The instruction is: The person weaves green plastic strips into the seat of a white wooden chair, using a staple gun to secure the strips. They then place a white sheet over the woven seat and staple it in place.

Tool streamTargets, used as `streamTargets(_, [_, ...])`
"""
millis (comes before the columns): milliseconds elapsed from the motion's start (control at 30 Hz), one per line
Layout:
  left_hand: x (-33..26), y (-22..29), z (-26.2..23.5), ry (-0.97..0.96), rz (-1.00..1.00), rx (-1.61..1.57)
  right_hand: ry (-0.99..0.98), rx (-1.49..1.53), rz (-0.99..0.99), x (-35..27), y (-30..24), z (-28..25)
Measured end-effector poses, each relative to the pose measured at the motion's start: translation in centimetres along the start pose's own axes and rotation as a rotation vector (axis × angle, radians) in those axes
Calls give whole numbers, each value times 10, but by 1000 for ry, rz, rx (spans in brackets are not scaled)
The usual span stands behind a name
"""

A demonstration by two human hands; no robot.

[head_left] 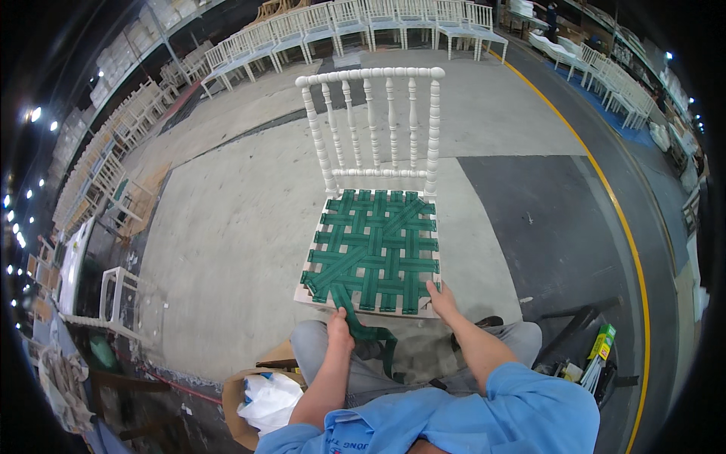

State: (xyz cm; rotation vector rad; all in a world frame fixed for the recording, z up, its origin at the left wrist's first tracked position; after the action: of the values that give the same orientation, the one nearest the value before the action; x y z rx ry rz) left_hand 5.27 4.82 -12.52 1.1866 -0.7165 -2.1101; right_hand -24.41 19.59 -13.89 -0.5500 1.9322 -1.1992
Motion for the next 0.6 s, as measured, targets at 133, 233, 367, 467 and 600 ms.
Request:
streamTargets(133, [-39, -19, 34, -129, -352, -132, -13, 39, 36, -37, -28, -10])
streamTargets(233, [-84, -38, 68, -322, -534, -18, -78, 183, 93, -67, -44, -1])
streamTargets(367, [-147, -4, 111, -662, -637, 120, -131, 449, 269, -99, -54, 27])
streamTargets(467, [-166, 39, 127, -713, -612, 119, -191, 554, 311, -109, -63, 37])
streamTargets(600, [-175, 109, 172, -780, -487, 100, 153, -143, 284, -105, -86, -16])
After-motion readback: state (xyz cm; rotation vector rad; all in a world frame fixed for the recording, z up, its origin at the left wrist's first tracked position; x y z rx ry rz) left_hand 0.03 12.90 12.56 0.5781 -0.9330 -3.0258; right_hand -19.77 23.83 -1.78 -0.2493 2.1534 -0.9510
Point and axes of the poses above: each hand's wrist, its own x-axis towards the middle knuckle, its own z-axis out of the palm, y = z × x, the point moved 9 cm from there along x, towards the middle knuckle, and after that the axes turned 8 degrees about -y, right-handed, at the moved point
